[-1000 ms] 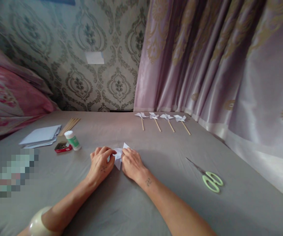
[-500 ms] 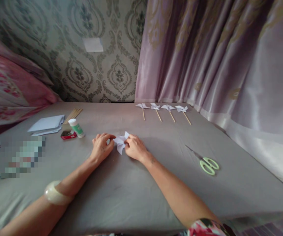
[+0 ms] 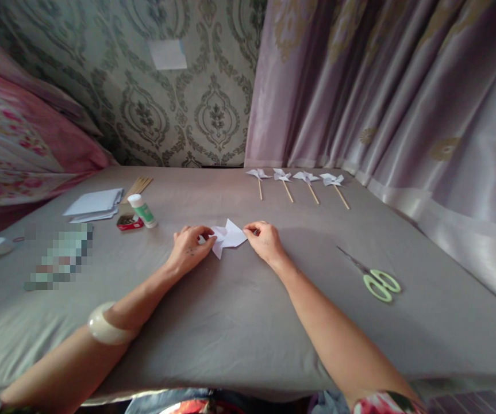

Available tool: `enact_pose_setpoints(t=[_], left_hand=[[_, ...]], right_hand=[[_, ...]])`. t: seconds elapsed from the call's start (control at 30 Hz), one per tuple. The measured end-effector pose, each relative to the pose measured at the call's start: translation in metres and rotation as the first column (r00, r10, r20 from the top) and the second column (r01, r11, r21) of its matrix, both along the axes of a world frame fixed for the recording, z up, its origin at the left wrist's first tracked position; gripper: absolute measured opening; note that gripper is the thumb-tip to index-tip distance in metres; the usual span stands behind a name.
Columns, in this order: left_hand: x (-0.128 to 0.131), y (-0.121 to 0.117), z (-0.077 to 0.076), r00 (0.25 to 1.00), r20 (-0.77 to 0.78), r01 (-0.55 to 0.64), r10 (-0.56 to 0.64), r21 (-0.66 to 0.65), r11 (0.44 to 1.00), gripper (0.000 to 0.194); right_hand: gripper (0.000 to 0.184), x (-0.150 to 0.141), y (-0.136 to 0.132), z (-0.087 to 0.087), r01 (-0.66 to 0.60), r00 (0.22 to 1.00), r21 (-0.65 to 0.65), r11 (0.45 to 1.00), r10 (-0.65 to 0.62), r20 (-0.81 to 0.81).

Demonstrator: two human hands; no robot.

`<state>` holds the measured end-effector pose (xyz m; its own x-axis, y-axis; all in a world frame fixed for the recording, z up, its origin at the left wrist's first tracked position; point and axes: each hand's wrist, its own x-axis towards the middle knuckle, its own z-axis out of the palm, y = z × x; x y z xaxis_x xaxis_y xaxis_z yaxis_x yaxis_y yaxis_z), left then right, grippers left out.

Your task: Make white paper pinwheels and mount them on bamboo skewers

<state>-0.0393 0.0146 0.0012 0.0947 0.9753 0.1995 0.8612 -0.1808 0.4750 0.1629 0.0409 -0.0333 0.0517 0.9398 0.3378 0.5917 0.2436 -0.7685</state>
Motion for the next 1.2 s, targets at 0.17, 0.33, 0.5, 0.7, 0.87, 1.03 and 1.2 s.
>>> enact_pose_setpoints(t=[0.17, 0.33, 0.5, 0.7, 0.87, 1.03, 1.2], left_hand=[[0.0, -0.003, -0.007, 0.988, -0.137, 0.072, -0.074, -0.022, 0.997, 0.026], [-0.001, -0.001, -0.01, 0.984, -0.163, 0.068, -0.074, -0.039, 0.997, 0.023], [-0.002, 0.002, -0.01, 0.988, -0.147, 0.044, -0.049, -0.039, 0.998, 0.022], [-0.009, 0.009, -0.01, 0.994, -0.104, 0.028, -0.025, 0.026, 0.999, 0.019], [-0.015, 0.014, -0.011, 0.996, -0.076, 0.059, -0.052, 0.094, 0.994, 0.021], [-0.019, 0.017, -0.014, 0.992, -0.092, 0.093, -0.081, 0.144, 0.985, 0.022], [-0.02, 0.019, -0.018, 0.989, -0.119, 0.106, -0.085, 0.175, 0.979, 0.021]], right_hand=[[0.016, 0.01, 0.006, -0.007, 0.034, 0.999, -0.024, 0.999, -0.033, 0.043], [0.021, 0.012, 0.007, -0.014, 0.009, 0.998, -0.047, 0.999, -0.007, 0.054], [0.025, 0.01, 0.003, -0.012, -0.035, 0.997, -0.084, 0.996, 0.04, 0.066], [0.042, 0.004, -0.005, -0.005, -0.179, 0.968, 0.039, 0.983, 0.169, 0.187], [0.038, -0.001, -0.013, 0.002, -0.163, 0.956, 0.167, 0.972, 0.114, 0.27], [0.026, -0.003, -0.021, 0.011, -0.284, 0.89, 0.203, 0.937, 0.179, 0.42], [0.024, -0.006, -0.025, 0.012, -0.372, 0.801, 0.245, 0.895, 0.176, 0.572]])
